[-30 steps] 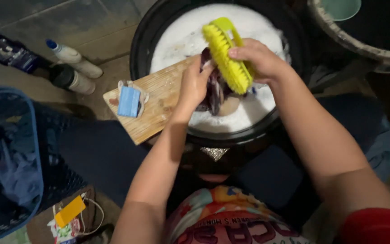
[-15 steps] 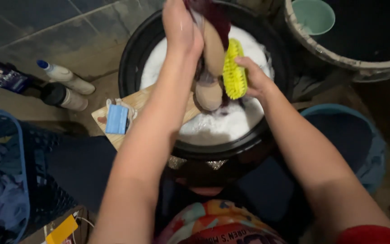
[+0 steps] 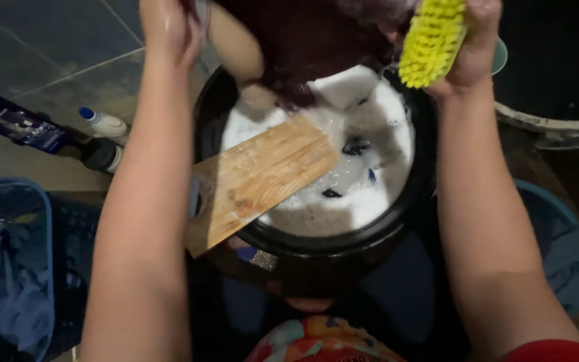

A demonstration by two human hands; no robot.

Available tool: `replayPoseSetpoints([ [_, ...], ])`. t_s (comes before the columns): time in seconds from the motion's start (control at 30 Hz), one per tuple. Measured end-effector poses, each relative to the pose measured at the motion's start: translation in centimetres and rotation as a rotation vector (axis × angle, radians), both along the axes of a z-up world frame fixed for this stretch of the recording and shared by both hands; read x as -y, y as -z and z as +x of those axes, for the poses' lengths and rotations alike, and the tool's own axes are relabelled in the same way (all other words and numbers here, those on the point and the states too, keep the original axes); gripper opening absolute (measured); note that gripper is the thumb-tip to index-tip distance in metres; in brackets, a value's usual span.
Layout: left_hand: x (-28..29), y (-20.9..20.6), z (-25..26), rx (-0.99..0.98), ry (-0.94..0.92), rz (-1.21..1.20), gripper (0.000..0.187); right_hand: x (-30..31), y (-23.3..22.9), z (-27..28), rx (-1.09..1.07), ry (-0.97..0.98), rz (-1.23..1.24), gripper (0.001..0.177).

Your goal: The person is hand-washing clothes in a basin using a scrub brush, a soap bar, and a wooden scrubbing board.

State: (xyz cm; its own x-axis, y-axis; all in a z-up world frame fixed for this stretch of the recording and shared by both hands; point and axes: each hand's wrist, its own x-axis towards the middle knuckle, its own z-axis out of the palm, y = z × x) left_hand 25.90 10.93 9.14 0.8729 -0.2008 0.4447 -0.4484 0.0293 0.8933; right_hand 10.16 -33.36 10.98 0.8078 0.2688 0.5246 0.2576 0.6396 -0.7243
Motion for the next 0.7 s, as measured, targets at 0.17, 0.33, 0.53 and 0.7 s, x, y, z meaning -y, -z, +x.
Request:
replayPoseSetpoints([
  [0.17, -3.9, 1.6, -12.4, -0.068, 0.062, 0.444, 0.026, 5.2, 7.4, 1.7, -0.541, 0.072, -0.692, 0.068],
  [0.33, -2.3, 3.0, -23.7, -0.231, 0.114, 1.206, 0.02, 3.9, 15.2, 1.0, -0.444, 0.077, -2.013, 0.076],
  [0.53, -2.3, 3.7, -26.7, 0.014, 0.082, 0.889, 0.019, -9.6, 11.1, -3.9, -0.521, 0.353, -1.727, 0.105],
  [0.7, -1.5, 4.8, -24.3, -0.106, -0.136, 0.181, 0.034, -18.2, 13.9, -5.1, -0.056, 0.406, -1.394, 0.079],
])
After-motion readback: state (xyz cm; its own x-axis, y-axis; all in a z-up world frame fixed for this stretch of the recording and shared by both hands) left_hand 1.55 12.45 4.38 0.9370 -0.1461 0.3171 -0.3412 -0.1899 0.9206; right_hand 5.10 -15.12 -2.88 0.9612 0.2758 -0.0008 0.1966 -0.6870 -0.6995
